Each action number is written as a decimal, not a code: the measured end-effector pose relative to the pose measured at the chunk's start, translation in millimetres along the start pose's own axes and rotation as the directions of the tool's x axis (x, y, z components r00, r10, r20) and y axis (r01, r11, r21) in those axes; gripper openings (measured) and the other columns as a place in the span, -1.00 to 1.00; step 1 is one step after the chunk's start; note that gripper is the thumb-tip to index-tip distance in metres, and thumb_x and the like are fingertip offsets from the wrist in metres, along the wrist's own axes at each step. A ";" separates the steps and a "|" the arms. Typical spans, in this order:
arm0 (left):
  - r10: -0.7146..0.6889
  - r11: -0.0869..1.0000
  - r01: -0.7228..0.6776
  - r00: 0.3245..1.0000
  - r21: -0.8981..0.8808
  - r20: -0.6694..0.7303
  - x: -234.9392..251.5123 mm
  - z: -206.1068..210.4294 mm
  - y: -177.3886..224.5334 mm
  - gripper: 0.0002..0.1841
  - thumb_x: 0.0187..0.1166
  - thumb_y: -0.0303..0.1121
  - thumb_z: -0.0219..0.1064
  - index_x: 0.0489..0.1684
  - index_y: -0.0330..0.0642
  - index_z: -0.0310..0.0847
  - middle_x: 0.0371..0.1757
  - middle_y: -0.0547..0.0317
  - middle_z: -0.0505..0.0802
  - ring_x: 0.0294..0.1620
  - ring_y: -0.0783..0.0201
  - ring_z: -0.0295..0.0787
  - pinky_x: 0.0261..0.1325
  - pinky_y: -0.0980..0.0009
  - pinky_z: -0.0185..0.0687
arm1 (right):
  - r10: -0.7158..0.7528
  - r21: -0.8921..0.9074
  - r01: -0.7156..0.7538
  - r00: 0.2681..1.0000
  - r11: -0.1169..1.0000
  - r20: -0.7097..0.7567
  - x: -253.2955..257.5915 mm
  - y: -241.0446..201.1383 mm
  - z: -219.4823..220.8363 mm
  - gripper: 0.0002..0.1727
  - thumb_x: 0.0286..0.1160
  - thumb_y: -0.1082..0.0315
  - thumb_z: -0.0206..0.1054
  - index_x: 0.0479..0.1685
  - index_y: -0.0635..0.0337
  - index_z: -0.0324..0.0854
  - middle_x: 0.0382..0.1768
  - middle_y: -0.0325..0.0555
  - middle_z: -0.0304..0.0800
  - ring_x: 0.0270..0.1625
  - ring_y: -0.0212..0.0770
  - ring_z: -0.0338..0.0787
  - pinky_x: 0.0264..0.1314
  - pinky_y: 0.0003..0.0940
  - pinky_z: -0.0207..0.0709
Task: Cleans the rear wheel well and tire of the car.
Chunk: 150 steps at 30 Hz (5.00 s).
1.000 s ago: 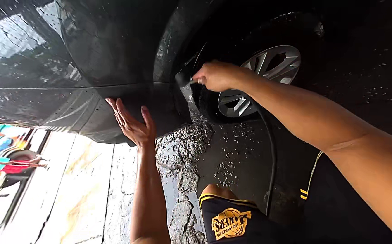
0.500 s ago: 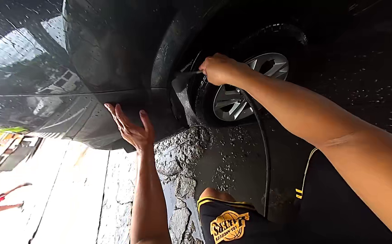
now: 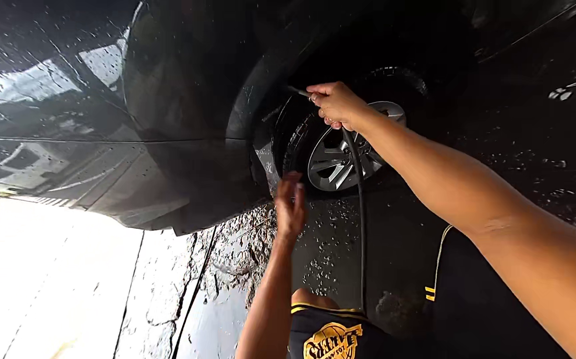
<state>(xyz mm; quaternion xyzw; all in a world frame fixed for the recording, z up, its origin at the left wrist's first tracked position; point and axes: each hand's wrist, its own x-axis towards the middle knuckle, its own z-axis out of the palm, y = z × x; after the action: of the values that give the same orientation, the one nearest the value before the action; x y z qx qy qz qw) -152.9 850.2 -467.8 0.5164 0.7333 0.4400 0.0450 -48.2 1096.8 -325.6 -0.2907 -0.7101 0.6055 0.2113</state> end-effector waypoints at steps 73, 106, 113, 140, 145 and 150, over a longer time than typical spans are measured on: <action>-0.313 0.645 0.237 0.949 -0.726 0.031 148.1 -25.2 1.0 -0.38 0.86 0.13 -0.54 -0.54 0.15 0.32 -0.85 0.50 0.34 -0.89 0.49 0.18 -0.80 0.56 0.19 | 0.427 -0.813 0.301 0.730 0.499 0.533 -31.1 223.5 -59.8 -0.32 0.60 -0.07 0.39 0.63 0.11 0.53 0.37 0.34 0.70 0.51 0.37 0.61 0.48 0.46 0.37; -0.027 0.966 0.022 1.000 0.258 0.014 76.7 99.6 167.6 -0.18 0.81 0.28 -0.34 -0.26 -0.29 0.65 -0.45 -0.21 0.77 -0.33 -0.24 0.82 -0.28 -0.27 0.68 | 0.149 0.463 0.095 0.874 0.881 -0.463 -46.4 14.9 -91.8 -0.35 0.89 0.02 0.02 0.83 0.10 0.03 0.18 0.21 0.61 -0.21 -0.02 0.83 -0.22 -0.16 0.83; 0.099 0.990 -0.021 0.811 -0.139 0.576 -9.5 164.6 138.0 -0.47 0.80 0.07 0.04 0.09 -0.28 0.66 -0.37 0.01 0.77 -0.33 0.09 0.77 -0.11 0.03 0.71 | 0.209 0.062 -0.208 0.827 0.976 -0.522 -107.8 77.3 -142.2 -0.44 0.85 0.30 -0.06 0.82 -0.07 0.20 0.04 0.00 0.75 -0.51 -0.31 0.54 -0.54 -0.38 0.44; 0.157 0.679 0.155 0.924 -0.718 0.348 -94.5 149.7 95.2 -0.71 0.80 -0.33 0.14 0.13 -0.28 0.76 -0.53 0.27 0.65 -0.62 0.44 0.46 -0.54 0.52 0.42 | 0.156 -0.587 -0.446 0.865 0.676 -0.477 -49.3 -37.8 -201.8 -0.68 0.65 0.35 0.15 0.25 0.21 0.67 -0.43 -0.12 0.70 -0.61 -0.36 0.53 -0.48 -0.40 0.48; 0.172 0.673 0.145 0.923 -0.725 0.344 -97.5 158.1 104.4 -0.72 0.79 -0.34 0.15 0.09 -0.29 0.77 -0.49 0.26 0.68 -0.59 0.44 0.49 -0.51 0.52 0.45 | 0.203 -0.631 -0.510 0.845 0.584 -0.495 -59.1 -41.9 -204.9 -0.73 0.67 0.31 0.14 0.05 0.25 0.70 -0.46 -0.15 0.65 -0.60 -0.35 0.50 -0.45 -0.36 0.46; 0.150 0.678 0.141 0.934 -0.722 0.323 -99.0 161.1 103.7 -0.73 0.78 -0.32 0.19 0.05 -0.28 0.78 -0.48 0.26 0.70 -0.58 0.45 0.51 -0.50 0.52 0.47 | 0.140 -0.587 -0.441 0.863 0.679 -0.486 -64.3 -44.9 -204.0 -0.63 0.71 0.32 0.10 0.36 0.16 0.64 -0.40 -0.14 0.72 -0.60 -0.36 0.51 -0.48 -0.38 0.46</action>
<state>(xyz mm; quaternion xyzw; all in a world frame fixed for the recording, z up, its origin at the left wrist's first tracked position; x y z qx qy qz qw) 51.2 876.0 -532.6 0.5271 0.4721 0.5960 0.3795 125.5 1199.8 -242.0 -0.5766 -0.7651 0.2555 0.1297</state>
